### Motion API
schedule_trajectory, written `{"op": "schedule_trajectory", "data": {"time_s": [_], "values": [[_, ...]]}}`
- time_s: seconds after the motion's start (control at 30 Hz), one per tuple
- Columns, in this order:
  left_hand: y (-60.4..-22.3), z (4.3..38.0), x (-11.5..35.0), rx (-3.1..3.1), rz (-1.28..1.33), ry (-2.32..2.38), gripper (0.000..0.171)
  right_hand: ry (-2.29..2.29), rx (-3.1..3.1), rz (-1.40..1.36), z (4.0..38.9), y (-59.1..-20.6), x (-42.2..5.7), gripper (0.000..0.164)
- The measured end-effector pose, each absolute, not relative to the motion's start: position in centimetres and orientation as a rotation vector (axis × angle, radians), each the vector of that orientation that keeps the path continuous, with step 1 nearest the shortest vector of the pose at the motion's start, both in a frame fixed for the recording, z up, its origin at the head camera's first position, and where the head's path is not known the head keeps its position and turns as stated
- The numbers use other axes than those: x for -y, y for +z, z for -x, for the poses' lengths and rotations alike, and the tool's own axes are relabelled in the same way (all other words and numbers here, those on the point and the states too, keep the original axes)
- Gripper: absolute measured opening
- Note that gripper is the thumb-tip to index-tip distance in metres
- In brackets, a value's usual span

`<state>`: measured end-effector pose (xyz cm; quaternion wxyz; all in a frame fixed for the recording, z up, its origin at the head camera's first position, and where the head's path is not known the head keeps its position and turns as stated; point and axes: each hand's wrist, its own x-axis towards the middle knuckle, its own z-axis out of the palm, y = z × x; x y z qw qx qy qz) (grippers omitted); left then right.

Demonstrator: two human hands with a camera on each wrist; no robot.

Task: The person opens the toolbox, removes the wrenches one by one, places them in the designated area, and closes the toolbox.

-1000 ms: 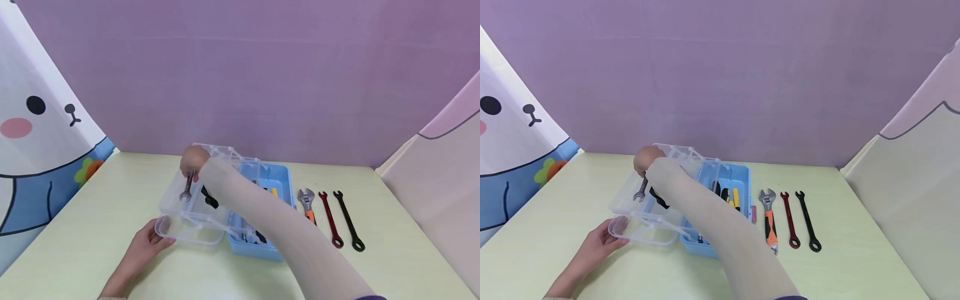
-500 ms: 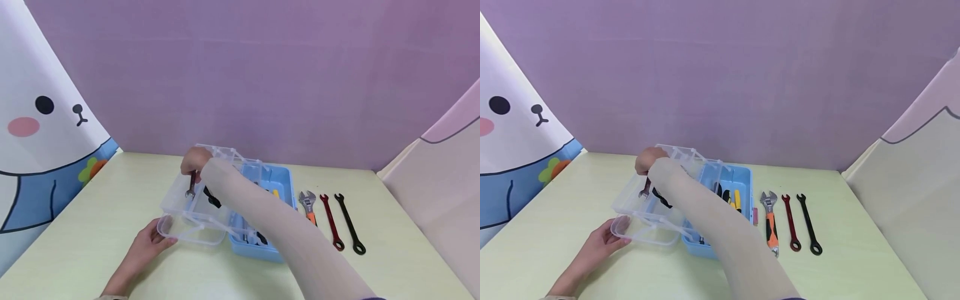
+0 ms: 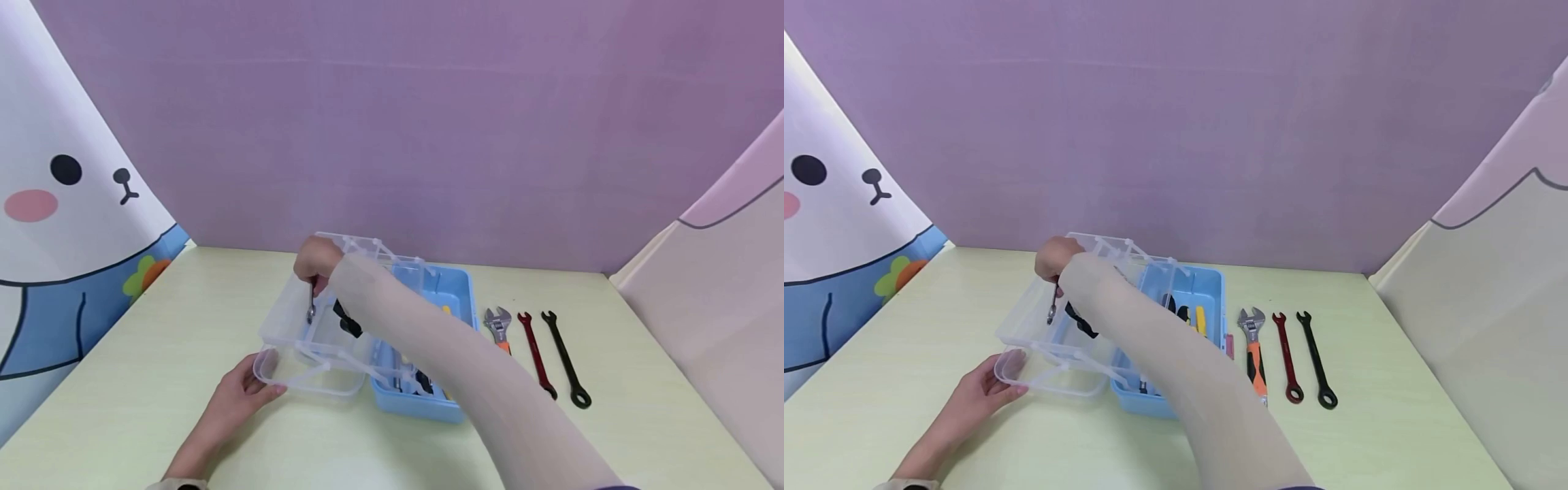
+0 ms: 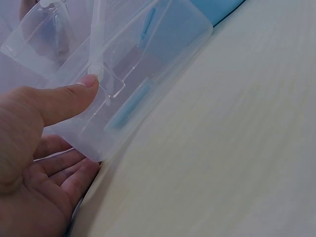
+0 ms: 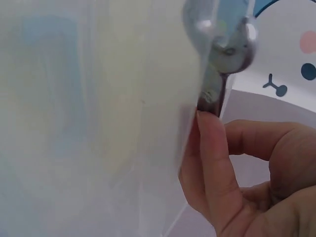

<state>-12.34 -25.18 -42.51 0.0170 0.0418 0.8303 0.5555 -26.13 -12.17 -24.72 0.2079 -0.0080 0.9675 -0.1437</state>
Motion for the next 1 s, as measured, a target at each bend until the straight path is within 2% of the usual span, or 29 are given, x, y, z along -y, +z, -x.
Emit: {"op": "schedule_trajectory", "data": {"time_s": [0.23,0.83,1.0], "values": [[-42.7,12.4,25.6,-2.575,-0.111,1.713,0.065,-0.642,-2.611,0.095,26.8,-24.3,11.2,0.025],[-42.8,12.3,26.8,-2.597,-0.091,1.664,0.068,-0.792,-2.528,0.15,27.3,-23.2,7.8,0.019],[-42.8,12.3,27.0,-2.593,-0.113,1.672,0.068,-0.798,-2.49,0.177,27.6,-22.8,6.2,0.012]]}}
